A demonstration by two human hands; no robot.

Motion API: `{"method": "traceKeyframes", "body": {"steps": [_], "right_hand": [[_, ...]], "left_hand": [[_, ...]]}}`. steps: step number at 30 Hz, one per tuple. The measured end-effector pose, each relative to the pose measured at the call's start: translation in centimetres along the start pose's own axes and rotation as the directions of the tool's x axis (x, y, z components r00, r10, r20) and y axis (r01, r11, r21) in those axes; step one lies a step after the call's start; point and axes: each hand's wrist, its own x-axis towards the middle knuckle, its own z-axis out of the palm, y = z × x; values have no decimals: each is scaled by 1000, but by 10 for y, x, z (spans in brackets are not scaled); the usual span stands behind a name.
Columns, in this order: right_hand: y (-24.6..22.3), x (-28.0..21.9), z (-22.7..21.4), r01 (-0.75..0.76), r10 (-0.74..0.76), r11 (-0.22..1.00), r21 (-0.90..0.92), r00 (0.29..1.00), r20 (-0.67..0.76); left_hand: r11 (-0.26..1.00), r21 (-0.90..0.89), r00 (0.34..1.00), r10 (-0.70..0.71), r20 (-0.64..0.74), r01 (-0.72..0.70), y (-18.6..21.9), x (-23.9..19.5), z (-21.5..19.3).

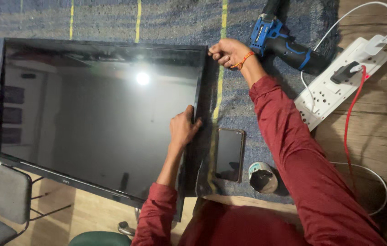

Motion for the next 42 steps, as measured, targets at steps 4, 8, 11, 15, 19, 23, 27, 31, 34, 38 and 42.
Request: {"method": "traceKeyframes", "body": {"steps": [4, 8, 11, 15, 19, 23, 27, 31, 34, 38, 42], "right_hand": [[6, 10, -2, 126, -134, 990, -56, 978, -162], [24, 18, 11, 271, -464, 863, -425, 756, -461], [24, 13, 27, 121, -952, 275, -954, 173, -253], [15, -6, 66, 38, -955, 220, -975, 215, -207], [-8, -19, 97, 129, -965, -38, -991, 254, 70], [-26, -3, 90, 34, -817, -152, -988, 558, 145], [-46, 30, 60, 28, -669, -38, -999, 742, 46], [-54, 55, 39, -77, -586, -86, -993, 811, -11], [-56, 58, 28, -47, -575, -38, -998, 818, -17], [-55, 53, 23, 18, -581, 75, -997, 814, -29], [-53, 49, 12, -96, -560, 9, -995, 824, -85]], "left_hand": [[999, 3, 999, -46, -23, 46, 0, 4, 2], [997, -44, 997, -63, -44, 61, -6, -2, 3], [997, -56, 995, -54, -87, 49, 0, -4, 8], [999, -48, 986, -19, -165, 12, -1, -9, 12], [998, -60, 983, -19, -183, 8, -4, -10, 15], [998, -56, 988, -46, -145, 38, -8, -9, 15], [994, -104, 980, -31, -194, 11, -7, -11, 11], [992, -128, 979, -19, -203, -7, -7, -16, 7], [988, -150, 983, -10, -181, -17, -8, -15, 8], [979, -192, 983, 27, -181, -62, -13, -9, 4], [984, -72, 986, 163, -38, -165, -37, 18, -13]]}}
